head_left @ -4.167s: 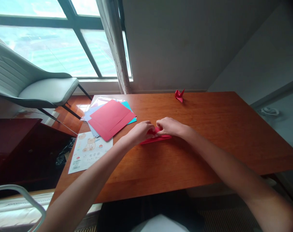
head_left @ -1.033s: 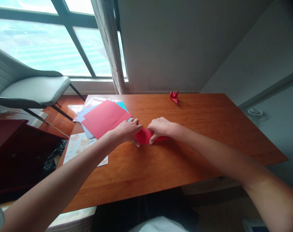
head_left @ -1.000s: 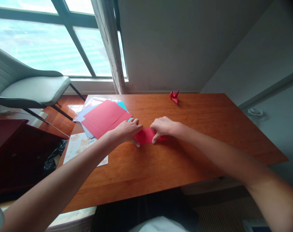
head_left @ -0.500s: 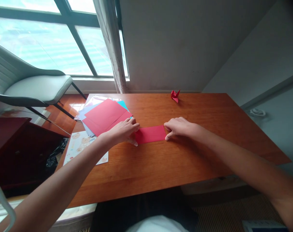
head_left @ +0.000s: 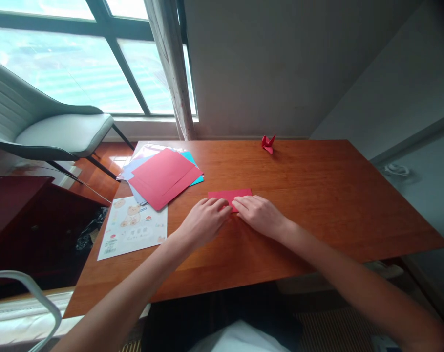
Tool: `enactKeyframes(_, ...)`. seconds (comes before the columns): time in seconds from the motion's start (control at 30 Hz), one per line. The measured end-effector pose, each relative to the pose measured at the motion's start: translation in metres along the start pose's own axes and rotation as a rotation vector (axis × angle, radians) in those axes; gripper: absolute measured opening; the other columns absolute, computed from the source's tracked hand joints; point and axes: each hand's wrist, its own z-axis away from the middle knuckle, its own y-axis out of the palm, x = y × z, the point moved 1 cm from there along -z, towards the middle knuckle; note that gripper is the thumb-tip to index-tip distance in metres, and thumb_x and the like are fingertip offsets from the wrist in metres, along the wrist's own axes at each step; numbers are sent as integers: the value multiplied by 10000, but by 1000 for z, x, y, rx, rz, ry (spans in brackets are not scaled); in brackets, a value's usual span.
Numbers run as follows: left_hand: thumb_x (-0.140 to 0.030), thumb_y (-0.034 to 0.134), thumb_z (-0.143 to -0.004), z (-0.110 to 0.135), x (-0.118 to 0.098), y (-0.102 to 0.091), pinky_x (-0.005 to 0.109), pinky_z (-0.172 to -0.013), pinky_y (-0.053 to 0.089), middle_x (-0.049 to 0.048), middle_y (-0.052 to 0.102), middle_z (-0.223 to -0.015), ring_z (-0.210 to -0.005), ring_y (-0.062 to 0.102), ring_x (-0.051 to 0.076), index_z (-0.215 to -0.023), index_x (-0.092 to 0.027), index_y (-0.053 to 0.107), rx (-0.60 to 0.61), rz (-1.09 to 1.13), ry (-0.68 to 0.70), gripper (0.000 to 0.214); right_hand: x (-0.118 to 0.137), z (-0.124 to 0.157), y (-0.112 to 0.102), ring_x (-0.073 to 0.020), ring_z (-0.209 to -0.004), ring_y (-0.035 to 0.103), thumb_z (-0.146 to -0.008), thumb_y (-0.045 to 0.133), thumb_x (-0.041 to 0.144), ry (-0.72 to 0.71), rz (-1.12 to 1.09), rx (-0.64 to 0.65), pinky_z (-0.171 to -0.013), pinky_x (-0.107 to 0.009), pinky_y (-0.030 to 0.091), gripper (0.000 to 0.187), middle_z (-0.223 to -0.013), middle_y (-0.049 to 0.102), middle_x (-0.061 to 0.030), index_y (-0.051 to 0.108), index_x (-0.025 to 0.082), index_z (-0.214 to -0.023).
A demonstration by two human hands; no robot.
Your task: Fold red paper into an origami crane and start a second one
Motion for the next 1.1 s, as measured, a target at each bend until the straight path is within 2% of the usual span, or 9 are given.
enactKeyframes(0.13,-153,482,-953,-9,-10,9,391,-853,502,112,668,-1139,-1003,626,265,-1095,-194,642,29,-79,15,218,3,-4,13,-247,-1004,675,-984,425,50,-19,76,-37,-851,-348,522,295,-1144,717,-156,666,102,-1147)
enactKeyframes(0.3,-207,419,-1003,-8,-2,16,395,-858,497,101,672,-1120,-1002,615,260,-1108,-209,635,-53,-69,-29,240,-2,-1,14,-217,-1015,672,-1008,429,89,13,9,-71,-866,-316,505,279,-1139,727,-125,679,145,-1120)
enactKeyframes(0.43,-160,443,-987,-9,0,20,378,-845,501,97,677,-1103,-973,621,249,-1061,-205,659,-59,-94,-40,232,1,-2,12,-216,-1005,661,-1030,437,159,61,-10,-81,-839,-313,487,259,-1128,731,-109,690,171,-1085)
enactKeyframes(0.57,-131,461,-973,-9,1,23,359,-814,510,100,675,-1087,-944,625,237,-1034,-179,674,-84,-98,-23,227,3,-4,17,-216,-967,667,-1006,468,114,53,15,-110,-813,-318,494,237,-1116,736,-112,701,159,-1024)
enactKeyframes(0.73,-226,459,-1014,-10,0,22,339,-771,504,84,678,-1030,-892,624,214,-990,-178,682,-185,-73,-46,230,-2,-4,21,-225,-921,689,-992,517,132,26,-58,-224,-808,-338,533,196,-1039,750,-114,709,161,-966)
enactKeyframes(0.8,-227,489,-1000,-11,-2,21,351,-743,500,90,671,-1013,-878,620,229,-983,-166,678,-166,-124,-14,198,-4,-3,21,-228,-925,692,-994,519,149,37,-109,-259,-828,-349,543,187,-1039,752,-109,704,170,-982)
enactKeyframes(0.97,-80,561,-900,-16,-9,16,356,-698,479,105,650,-966,-853,615,246,-954,-144,662,-59,-238,62,131,-7,-3,21,-236,-973,686,-1005,497,179,60,-209,-302,-878,-366,543,197,-1096,745,-107,686,164,-1061)
enactKeyframes(1.1,-74,528,-918,-18,-8,16,346,-656,456,98,659,-939,-819,628,238,-966,-145,650,-68,-220,44,149,-8,-1,20,-241,-983,673,-1010,510,231,77,-245,-307,-881,-376,526,198,-1092,741,-108,675,157,-1091)
